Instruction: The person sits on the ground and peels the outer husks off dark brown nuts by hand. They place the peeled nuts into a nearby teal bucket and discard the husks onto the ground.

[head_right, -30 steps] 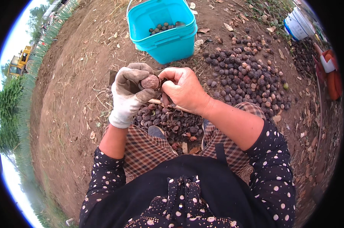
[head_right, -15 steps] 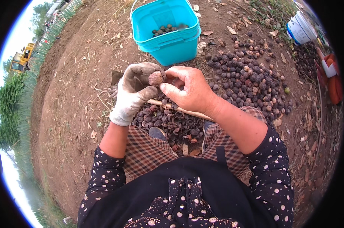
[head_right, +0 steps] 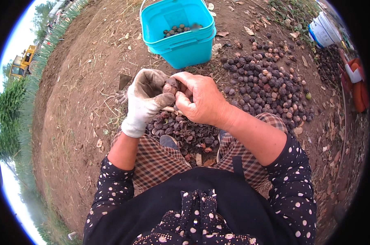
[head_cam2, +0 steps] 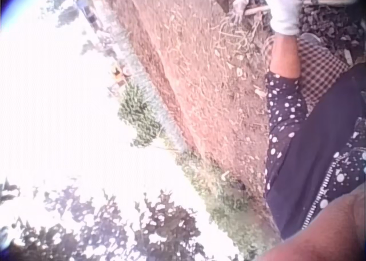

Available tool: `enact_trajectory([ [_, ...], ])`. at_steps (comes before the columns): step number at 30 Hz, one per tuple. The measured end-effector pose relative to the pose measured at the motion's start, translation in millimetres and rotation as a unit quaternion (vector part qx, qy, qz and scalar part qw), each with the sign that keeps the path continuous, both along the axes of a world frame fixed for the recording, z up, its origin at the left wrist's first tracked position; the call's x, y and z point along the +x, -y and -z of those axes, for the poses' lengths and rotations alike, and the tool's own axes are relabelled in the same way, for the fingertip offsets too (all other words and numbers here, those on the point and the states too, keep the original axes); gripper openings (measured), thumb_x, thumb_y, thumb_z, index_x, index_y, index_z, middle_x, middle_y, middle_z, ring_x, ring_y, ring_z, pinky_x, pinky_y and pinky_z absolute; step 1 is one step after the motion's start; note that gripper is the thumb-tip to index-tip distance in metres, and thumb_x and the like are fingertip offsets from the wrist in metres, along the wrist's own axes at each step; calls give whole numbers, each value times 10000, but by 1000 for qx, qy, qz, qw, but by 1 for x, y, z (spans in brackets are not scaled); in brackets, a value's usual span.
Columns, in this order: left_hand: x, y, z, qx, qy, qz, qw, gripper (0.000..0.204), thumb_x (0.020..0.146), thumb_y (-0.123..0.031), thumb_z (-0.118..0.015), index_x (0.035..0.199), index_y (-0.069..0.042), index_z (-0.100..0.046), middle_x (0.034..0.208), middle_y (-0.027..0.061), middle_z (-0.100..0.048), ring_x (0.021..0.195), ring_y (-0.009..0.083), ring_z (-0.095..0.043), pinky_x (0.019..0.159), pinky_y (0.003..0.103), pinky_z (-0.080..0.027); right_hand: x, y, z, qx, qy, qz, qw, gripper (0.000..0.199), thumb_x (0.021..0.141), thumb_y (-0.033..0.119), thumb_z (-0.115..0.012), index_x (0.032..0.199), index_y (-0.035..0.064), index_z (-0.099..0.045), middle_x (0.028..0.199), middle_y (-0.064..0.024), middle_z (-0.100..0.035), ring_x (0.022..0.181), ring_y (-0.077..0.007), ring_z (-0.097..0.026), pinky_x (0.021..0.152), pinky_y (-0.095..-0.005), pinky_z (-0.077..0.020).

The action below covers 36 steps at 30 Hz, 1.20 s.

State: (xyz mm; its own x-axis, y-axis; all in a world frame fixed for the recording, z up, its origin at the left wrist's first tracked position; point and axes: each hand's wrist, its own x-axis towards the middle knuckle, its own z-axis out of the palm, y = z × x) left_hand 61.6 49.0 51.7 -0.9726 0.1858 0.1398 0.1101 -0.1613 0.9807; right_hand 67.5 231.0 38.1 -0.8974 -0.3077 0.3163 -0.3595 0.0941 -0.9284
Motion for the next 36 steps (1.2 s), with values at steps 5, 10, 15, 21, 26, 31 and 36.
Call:
enact_trajectory([
  [5, -7, 4, 5, -75, 35, -12, 996, 530, 657, -145, -917, 1009, -21, -541, 885, 38, -650, 740, 59, -617, 656, 228, -541, 7, 2, -15, 104, -64, 15, 992, 419, 827, 2, -583, 1244, -35, -578, 972, -121, -701, 796, -141, -693, 696, -289, -562],
  [10, -2, -4, -6, -191, 33, -54, 979, 427, 704, -180, -895, 945, -8, -587, 803, 32, -655, 660, 51, -593, 593, 226, -524, 6, 3, -5, 196, -131, 68, 970, 401, 757, 37, -611, 1155, -9, -589, 904, -172, -685, 736, -300, -695, 657, -368, -551],
  [15, 0, -4, -3, -255, -39, -59, 964, 349, 761, -177, -849, 927, -8, -592, 757, 17, -642, 633, 39, -577, 570, 226, -513, 6, 6, 0, 247, -165, 77, 952, 301, 737, 75, -621, 1019, 10, -537, 840, -204, -644, 741, -406, -658, 658, -452, -545],
  [21, -1, 4, -1, -245, -86, -3, 966, 299, 779, -131, -812, 942, -5, -595, 768, 20, -629, 653, 39, -583, 564, 225, -502, 4, 2, -3, 280, -182, 39, 942, 248, 747, 106, -636, 901, 1, -473, 761, -209, -616, 713, -406, -653, 657, -478, -542],
  [26, -2, 14, -2, -266, -101, 56, 957, 287, 783, -101, -798, 961, 5, -599, 791, 30, -632, 679, 52, -603, 580, 233, -516, 4, -2, -1, 257, -187, -16, 948, 253, 751, 96, -637, 920, -1, -475, 781, -206, -629, 729, -420, -649, 663, -491, -535],
  [31, 1, 16, -12, -151, 27, 83, 985, 274, 833, -117, -801, 983, 20, -618, 869, 59, -681, 753, 93, -664, 617, 239, -553, -2, -13, -1, 163, -106, -28, 980, 265, 758, 82, -632, 1000, -10, -571, 724, -145, -610, 639, -279, -637, 606, -391, -525],
  [36, -4, 21, -11, -45, 111, 88, 989, 274, 866, -134, -792, 1020, 28, -634, 942, 96, -710, 782, 132, -692, 648, 262, -595, -1, -12, -10, 47, -13, -47, 998, 274, 807, 73, -628, 1069, -10, -634, 743, -72, -637, 627, -138, -619, 604, -303, -512],
])
